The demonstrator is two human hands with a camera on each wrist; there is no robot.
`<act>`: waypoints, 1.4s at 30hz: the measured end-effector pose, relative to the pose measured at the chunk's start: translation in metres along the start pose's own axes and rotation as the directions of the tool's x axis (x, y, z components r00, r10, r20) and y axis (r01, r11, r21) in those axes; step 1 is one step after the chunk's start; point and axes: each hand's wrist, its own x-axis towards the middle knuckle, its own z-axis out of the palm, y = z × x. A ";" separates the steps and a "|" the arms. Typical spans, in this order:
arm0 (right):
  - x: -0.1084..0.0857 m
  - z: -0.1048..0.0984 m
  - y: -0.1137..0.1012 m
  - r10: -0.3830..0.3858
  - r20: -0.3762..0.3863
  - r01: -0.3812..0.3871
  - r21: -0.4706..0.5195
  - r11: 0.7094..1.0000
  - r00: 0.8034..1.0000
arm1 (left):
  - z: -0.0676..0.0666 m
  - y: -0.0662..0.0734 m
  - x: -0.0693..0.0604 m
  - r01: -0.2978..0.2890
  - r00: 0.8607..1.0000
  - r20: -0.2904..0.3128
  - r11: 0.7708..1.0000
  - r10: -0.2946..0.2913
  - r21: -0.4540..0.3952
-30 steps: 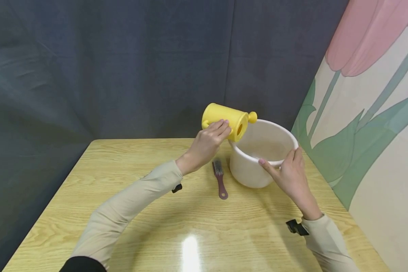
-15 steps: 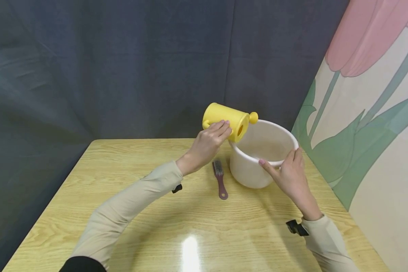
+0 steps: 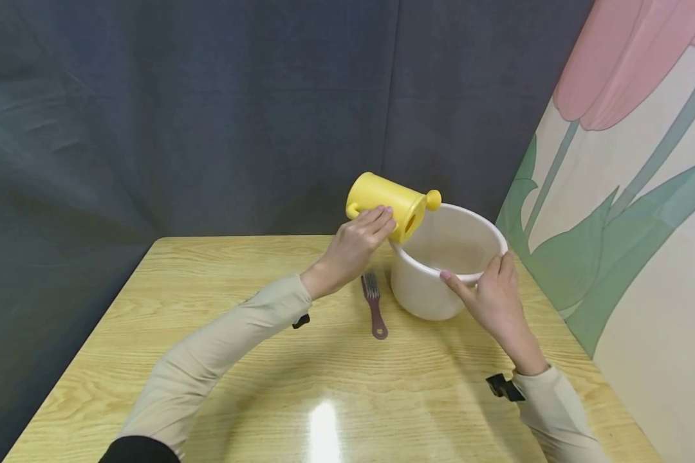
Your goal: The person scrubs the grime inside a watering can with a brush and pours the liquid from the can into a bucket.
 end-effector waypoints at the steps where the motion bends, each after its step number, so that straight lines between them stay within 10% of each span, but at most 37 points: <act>1: 0.000 0.000 0.000 0.000 0.000 0.000 -0.002 1.000 1.000 | 0.000 0.000 0.000 -0.003 1.000 0.000 1.000 0.003 0.004; 42: -0.002 0.001 -0.003 -0.004 0.000 0.004 -0.017 1.000 1.000 | 0.006 0.007 0.000 -0.046 0.998 -0.048 0.994 0.051 0.103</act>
